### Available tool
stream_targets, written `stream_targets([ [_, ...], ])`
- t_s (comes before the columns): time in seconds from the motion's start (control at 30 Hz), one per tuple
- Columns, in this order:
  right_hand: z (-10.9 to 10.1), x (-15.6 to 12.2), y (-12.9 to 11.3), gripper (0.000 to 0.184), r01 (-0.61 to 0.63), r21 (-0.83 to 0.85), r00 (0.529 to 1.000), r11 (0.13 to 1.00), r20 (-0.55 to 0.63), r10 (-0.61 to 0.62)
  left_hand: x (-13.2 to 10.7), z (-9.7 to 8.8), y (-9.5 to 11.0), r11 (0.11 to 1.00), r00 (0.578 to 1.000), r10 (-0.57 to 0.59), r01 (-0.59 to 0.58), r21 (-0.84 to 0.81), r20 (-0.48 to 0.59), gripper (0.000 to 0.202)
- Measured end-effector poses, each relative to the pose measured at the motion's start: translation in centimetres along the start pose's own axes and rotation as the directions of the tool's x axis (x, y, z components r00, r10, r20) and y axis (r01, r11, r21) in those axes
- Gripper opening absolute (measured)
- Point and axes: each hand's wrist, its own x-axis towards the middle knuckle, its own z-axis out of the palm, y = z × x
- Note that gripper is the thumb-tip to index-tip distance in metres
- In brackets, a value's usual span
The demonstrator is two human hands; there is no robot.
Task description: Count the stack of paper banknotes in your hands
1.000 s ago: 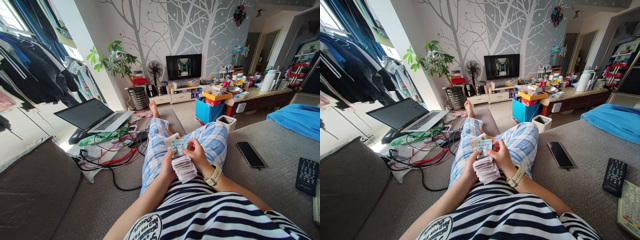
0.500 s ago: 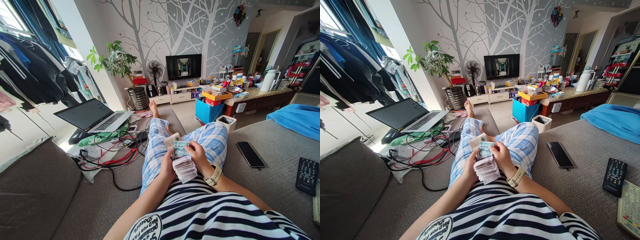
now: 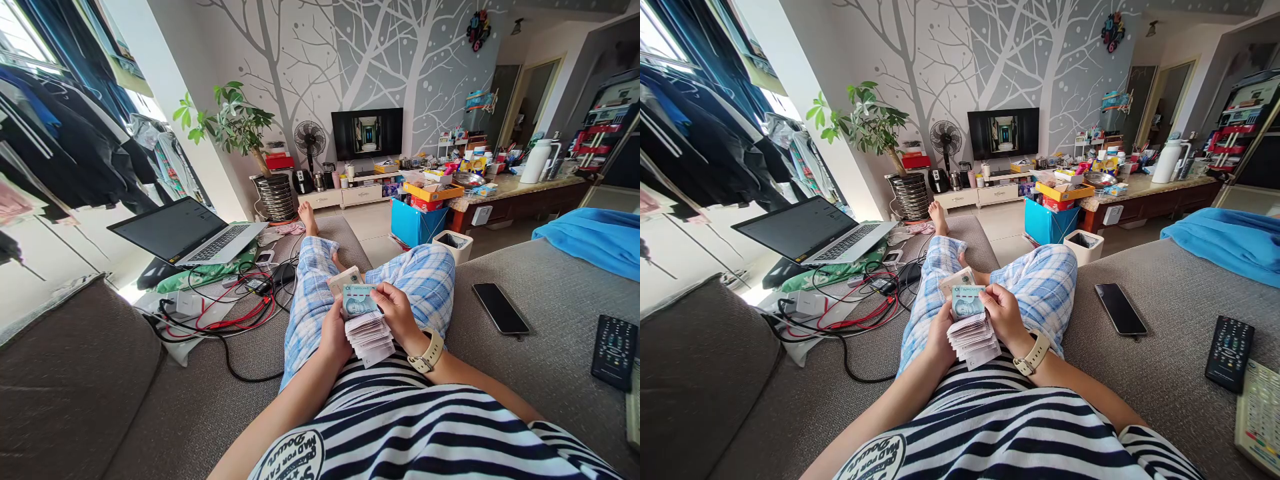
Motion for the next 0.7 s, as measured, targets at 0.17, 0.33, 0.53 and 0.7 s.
stream_targets([
  [0.17, 0.01, -0.10, -0.07, 0.026, -0.010, 0.034, 1.000, 0.999, 0.017, 0.009, 0.11, -0.27, -0.09, 1.000, 1.000, -0.008, 0.008, 0.006, 0.016, 0.017],
  [0.33, 0.00, -0.18, -0.20, 0.025, 0.002, 0.038, 1.000, 0.999, 0.030, -0.003, 0.16, -0.38, -0.15, 1.000, 0.999, -0.023, 0.024, -0.012, 0.044, 0.017],
  [0.53, -0.07, -0.20, -0.38, 0.025, 0.028, 0.018, 0.999, 0.999, 0.038, -0.028, -0.07, -0.23, -0.08, 0.999, 0.997, -0.040, 0.039, 0.008, 0.064, 0.020],
  [0.7, -0.12, -0.22, -0.43, 0.026, 0.048, -0.005, 0.998, 0.999, 0.048, -0.048, 0.00, -0.46, -0.04, 0.998, 0.997, -0.055, 0.053, 0.019, 0.059, 0.017],
])
